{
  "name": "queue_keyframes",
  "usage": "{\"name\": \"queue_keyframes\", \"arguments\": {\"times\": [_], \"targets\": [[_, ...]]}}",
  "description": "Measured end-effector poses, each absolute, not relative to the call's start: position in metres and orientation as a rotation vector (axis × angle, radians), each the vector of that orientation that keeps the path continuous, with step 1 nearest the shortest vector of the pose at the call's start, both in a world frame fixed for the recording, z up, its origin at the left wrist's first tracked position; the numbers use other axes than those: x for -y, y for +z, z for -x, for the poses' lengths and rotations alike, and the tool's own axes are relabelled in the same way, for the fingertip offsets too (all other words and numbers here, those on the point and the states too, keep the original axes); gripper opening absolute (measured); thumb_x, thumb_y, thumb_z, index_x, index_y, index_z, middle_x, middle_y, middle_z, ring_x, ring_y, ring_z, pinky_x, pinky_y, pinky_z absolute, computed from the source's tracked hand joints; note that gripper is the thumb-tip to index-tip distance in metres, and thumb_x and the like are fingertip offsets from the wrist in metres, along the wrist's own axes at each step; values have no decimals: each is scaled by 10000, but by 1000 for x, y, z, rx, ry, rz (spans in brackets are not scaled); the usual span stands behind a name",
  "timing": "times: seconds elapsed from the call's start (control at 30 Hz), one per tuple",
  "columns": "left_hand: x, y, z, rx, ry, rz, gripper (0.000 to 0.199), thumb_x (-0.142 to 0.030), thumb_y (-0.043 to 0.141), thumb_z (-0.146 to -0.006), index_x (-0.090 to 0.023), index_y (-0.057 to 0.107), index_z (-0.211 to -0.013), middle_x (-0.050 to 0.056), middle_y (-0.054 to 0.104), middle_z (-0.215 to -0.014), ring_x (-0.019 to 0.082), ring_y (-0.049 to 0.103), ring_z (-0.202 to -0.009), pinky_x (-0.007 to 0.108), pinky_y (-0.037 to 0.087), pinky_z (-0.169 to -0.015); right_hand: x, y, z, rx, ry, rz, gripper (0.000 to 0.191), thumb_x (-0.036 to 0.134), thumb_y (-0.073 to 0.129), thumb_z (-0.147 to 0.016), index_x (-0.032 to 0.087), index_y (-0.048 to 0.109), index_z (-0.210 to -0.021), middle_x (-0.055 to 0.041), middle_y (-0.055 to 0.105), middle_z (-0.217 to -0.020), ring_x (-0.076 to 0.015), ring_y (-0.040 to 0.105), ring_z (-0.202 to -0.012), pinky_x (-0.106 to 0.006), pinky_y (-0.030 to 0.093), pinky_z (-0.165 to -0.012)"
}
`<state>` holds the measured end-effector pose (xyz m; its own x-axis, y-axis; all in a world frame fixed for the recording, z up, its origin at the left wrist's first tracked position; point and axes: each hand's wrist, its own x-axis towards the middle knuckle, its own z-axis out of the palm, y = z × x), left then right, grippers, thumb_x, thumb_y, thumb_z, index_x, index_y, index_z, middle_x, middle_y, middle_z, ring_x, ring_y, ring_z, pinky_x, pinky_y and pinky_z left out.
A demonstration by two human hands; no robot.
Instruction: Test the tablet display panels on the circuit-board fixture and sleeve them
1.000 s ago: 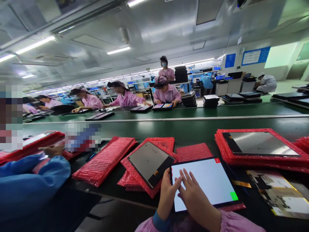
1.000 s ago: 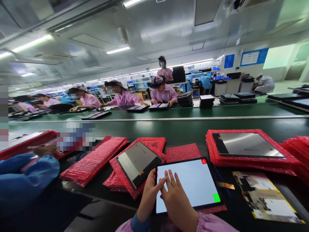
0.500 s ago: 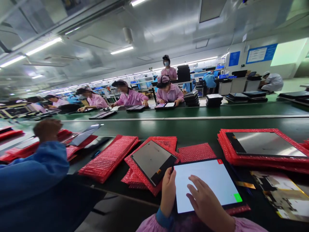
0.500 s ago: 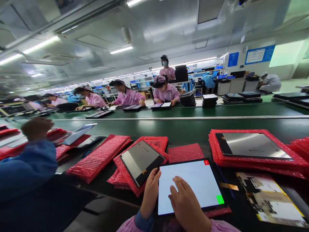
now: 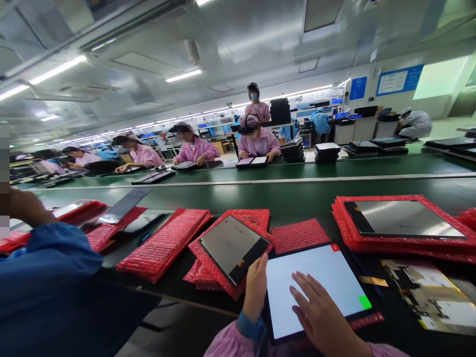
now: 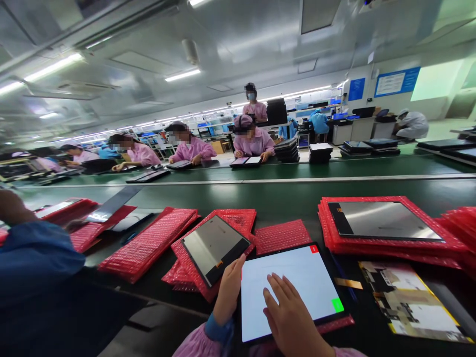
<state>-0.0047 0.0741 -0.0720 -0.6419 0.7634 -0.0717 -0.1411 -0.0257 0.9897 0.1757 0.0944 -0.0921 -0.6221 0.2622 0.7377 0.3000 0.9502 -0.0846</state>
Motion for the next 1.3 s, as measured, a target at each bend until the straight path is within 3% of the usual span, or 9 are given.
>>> {"name": "queue_keyframes", "arguments": {"times": [0.1, 0.27, 0.47, 0.57, 0.7, 0.93, 1.03, 1.2, 1.3], "targets": [[-62, -67, -6, -1488, 1728, -640, 328, -472, 711, -700, -170, 693, -827, 68, 747, -858, 225, 675, -814, 318, 525, -753, -96, -93, -176, 2248, -69, 418, 323, 53, 376, -930, 98, 619, -1137, -193, 598, -1247, -336, 582, -1141, -525, 608, -840], [-48, -70, -16, -1318, 1670, -681, 573, -394, 783, -646, -168, 620, -1147, 127, 729, -1134, 316, 674, -1050, 438, 506, -950, -91, -102, -174, 2236, -49, 342, 346, -3, 378, -914, 128, 648, -1087, -156, 614, -1242, -326, 561, -1174, -494, 579, -896], [-54, -78, -5, -1459, 1674, -695, 745, -550, 778, -647, -177, 546, -1249, 130, 632, -1324, 352, 475, -1337, 467, 353, -1139, -103, -92, -226, 2293, 67, 309, 326, 28, 375, -918, 195, 642, -1002, -35, 677, -1149, -158, 640, -1029, -245, 548, -890], [-57, -82, 1, -1533, 1604, -847, 821, -579, 799, -608, -179, 537, -1275, 137, 583, -1388, 356, 379, -1407, 457, 306, -1176, -141, -85, -292, 2213, -90, 708, 401, 63, 302, -904, 196, 627, -1098, -63, 657, -1187, -176, 622, -1083, -312, 561, -904], [-58, -93, -1, -1583, 1691, -837, 929, -546, 794, -627, -178, 421, -1394, 159, 393, -1544, 331, 289, -1457, 477, 142, -1229, -200, -95, -373, 2080, -232, 1113, 371, 131, 320, -907, 35, 658, -1025, -252, 658, -1033, -385, 659, -922, -600, 578, -751], [-57, -93, -4, -1522, 1737, -698, 867, -494, 815, -620, -228, 468, -1368, 102, 459, -1510, 326, 322, -1443, 456, 159, -1229, -222, -137, -406, 2231, -204, 1259, 522, 55, 295, -806, 69, 694, -1143, -191, 628, -1182, -320, 612, -1079, -525, 542, -929], [-53, -82, -5, -1460, 1693, -566, 856, -426, 860, -580, -235, 506, -1336, 89, 527, -1459, 328, 345, -1432, 452, 260, -1203, -221, -146, -407, 2241, -171, 1294, 528, 50, 297, -800, 53, 697, -1146, -214, 615, -1196, -337, 606, -1080, -526, 535, -927], [-48, -62, -11, -1319, 1628, -301, 799, -328, 880, -556, -221, 568, -1285, 79, 724, -1192, 347, 618, -1191, 453, 508, -1018, -228, -150, -410, 2226, -100, 1286, 534, 73, 308, -779, 64, 701, -1141, -212, 609, -1207, -340, 615, -1066, -529, 538, -910], [-47, -56, -13, -1345, 1652, -257, 660, -299, 865, -559, -223, 652, -1180, 53, 768, -1069, 332, 640, -1162, 431, 527, -994, -225, -143, -411, 2186, -82, 1258, 503, 115, 304, -803, 81, 714, -1093, -203, 623, -1188, -347, 629, -1045, -533, 551, -887]]}}
